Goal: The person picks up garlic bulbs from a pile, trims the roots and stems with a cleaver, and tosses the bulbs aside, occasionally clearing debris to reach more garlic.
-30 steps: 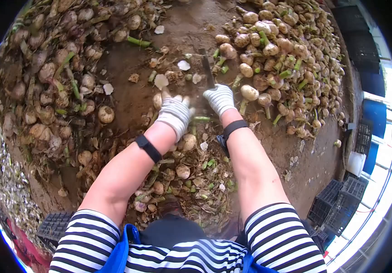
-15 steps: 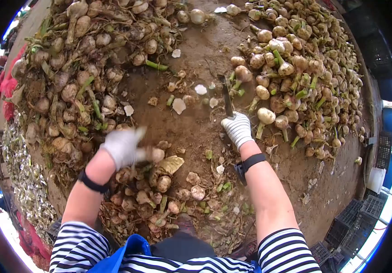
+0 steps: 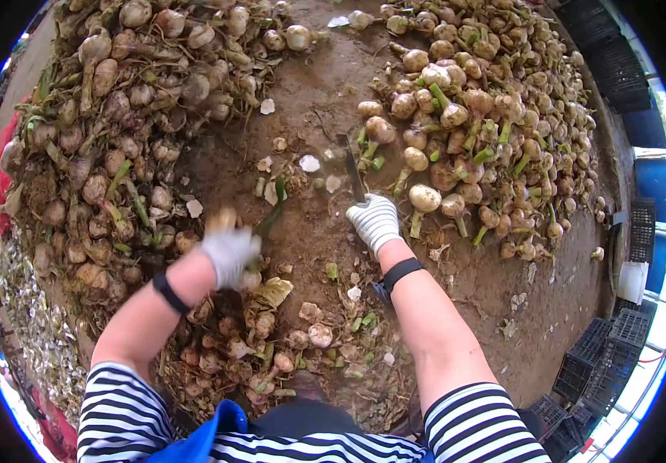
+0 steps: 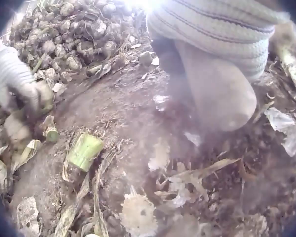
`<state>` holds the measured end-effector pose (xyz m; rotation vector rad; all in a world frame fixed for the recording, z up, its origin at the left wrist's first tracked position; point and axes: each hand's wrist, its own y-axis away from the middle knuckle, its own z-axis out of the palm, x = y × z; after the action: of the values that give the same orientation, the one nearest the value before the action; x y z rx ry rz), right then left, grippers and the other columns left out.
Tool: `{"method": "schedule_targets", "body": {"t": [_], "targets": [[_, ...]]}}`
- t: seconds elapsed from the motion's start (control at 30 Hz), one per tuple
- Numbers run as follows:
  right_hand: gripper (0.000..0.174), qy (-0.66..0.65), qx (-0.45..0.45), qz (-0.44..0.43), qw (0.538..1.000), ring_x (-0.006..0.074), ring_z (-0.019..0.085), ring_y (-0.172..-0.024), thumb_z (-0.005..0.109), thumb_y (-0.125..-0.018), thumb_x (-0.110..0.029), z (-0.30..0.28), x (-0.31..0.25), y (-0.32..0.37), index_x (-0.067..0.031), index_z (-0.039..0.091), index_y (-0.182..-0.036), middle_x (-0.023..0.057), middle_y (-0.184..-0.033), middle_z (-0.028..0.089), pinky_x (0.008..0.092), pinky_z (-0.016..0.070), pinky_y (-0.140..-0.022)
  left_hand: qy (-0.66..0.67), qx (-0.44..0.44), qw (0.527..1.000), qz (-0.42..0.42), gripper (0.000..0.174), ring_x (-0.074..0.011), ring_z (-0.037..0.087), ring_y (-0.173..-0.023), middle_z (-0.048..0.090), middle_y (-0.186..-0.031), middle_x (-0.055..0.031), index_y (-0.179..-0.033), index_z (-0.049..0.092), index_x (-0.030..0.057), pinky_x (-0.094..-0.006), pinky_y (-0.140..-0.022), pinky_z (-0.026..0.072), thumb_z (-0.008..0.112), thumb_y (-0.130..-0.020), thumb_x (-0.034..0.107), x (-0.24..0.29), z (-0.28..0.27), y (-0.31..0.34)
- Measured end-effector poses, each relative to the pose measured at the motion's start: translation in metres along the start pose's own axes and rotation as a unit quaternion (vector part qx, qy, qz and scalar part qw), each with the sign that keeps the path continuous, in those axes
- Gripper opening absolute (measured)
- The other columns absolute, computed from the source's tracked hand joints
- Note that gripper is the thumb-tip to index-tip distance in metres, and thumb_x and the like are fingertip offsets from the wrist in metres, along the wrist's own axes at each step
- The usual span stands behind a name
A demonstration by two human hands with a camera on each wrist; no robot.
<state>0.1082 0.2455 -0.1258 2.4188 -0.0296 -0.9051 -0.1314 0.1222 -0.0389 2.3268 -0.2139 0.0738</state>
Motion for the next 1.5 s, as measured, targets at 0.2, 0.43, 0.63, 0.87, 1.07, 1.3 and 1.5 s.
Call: {"method": "schedule_targets", "body": {"t": [0.2, 0.43, 0.63, 0.87, 1.07, 1.3, 1.5], "targets": [[0.029, 0.004, 0.031, -0.020, 0.999, 0.0305, 0.062, -0.070, 0.061, -0.066, -0.023, 0.007, 0.012, -0.007, -0.0008, 0.066, -0.085, 0.0190, -0.075, 0.065, 0.0336, 0.0484, -0.068, 0.343, 0.235, 0.909, 0.011, 0.045, -0.0264, 0.060, -0.099, 0.063, -0.108, -0.0161, -0.119, 0.055, 0.0088, -0.0362, -0.087, 0.0470, 0.067, -0.079, 0.024, -0.016, -0.031, -0.013], [0.030, 0.034, 0.032, -0.011, 0.999, 0.0294, 0.062, -0.071, 0.060, -0.067, -0.023, 0.005, 0.005, -0.001, -0.0035, 0.067, -0.088, 0.0181, -0.076, 0.065, 0.0348, 0.0484, -0.070, 0.086, 0.064, 0.993, -0.052, 0.083, -0.0367, 0.004, -0.140, 0.006, -0.153, -0.0118, -0.145, 0.018, 0.0285, -0.0634, -0.107, 0.0077, 0.052, -0.077, 0.062, 0.042, 0.038, -0.021], [0.023, 0.032, 0.061, -0.054, 0.996, 0.0228, 0.058, -0.062, 0.064, -0.067, -0.020, 0.005, 0.004, 0.004, -0.0028, 0.065, -0.082, 0.0109, -0.068, 0.064, 0.0342, 0.0464, -0.063, 0.100, -0.018, 0.994, -0.038, 0.064, -0.0374, 0.025, -0.134, 0.028, -0.146, -0.0129, -0.135, 0.042, 0.0263, -0.0545, -0.107, 0.0236, 0.060, -0.078, 0.049, 0.061, 0.111, 0.087], [0.029, -0.069, 0.046, -0.023, 0.996, 0.0206, 0.064, -0.070, 0.063, -0.070, -0.024, 0.003, 0.013, 0.033, -0.0023, 0.066, -0.089, 0.0128, -0.076, 0.067, 0.0312, 0.0479, -0.067, 0.253, -0.057, 0.964, -0.061, 0.072, -0.0360, 0.047, -0.119, 0.041, -0.137, -0.0186, -0.136, 0.042, 0.0148, -0.0414, -0.102, 0.0372, 0.062, -0.077, 0.051, 0.058, 0.109, 0.118], [0.017, -0.299, -0.003, 0.044, 0.953, 0.0101, 0.051, -0.049, 0.065, -0.074, -0.011, -0.011, 0.070, 0.141, -0.0038, 0.062, -0.089, 0.0007, -0.067, 0.057, 0.0252, 0.0428, -0.044, -0.110, 0.391, 0.913, -0.045, 0.078, -0.0320, 0.032, -0.131, 0.028, -0.146, -0.0111, -0.143, 0.023, 0.0311, -0.0469, -0.107, 0.0300, 0.060, -0.079, 0.007, 0.019, 0.027, 0.031], [0.021, -0.251, -0.022, 0.144, 0.957, 0.0095, 0.051, -0.050, 0.065, -0.071, -0.005, -0.038, 0.099, 0.203, -0.0039, 0.061, -0.092, -0.0003, -0.070, 0.058, 0.0259, 0.0427, -0.043, -0.067, 0.137, 0.988, 0.036, 0.057, -0.0306, 0.050, -0.118, 0.040, -0.138, -0.0164, -0.141, 0.029, 0.0254, -0.0374, -0.093, 0.0462, 0.051, -0.089, 0.016, 0.015, 0.024, -0.037], [0.019, -0.352, -0.021, 0.200, 0.914, 0.0120, 0.049, -0.040, 0.065, -0.074, -0.006, -0.050, 0.101, 0.216, -0.0038, 0.058, -0.091, 0.0003, -0.062, 0.055, 0.0258, 0.0398, -0.035, 0.014, -0.035, 0.995, -0.095, 0.062, -0.0328, 0.062, -0.071, 0.063, -0.076, -0.0181, -0.091, 0.068, 0.0039, -0.0413, -0.069, 0.0499, 0.042, -0.085, 0.061, 0.026, 0.047, 0.029]]}}
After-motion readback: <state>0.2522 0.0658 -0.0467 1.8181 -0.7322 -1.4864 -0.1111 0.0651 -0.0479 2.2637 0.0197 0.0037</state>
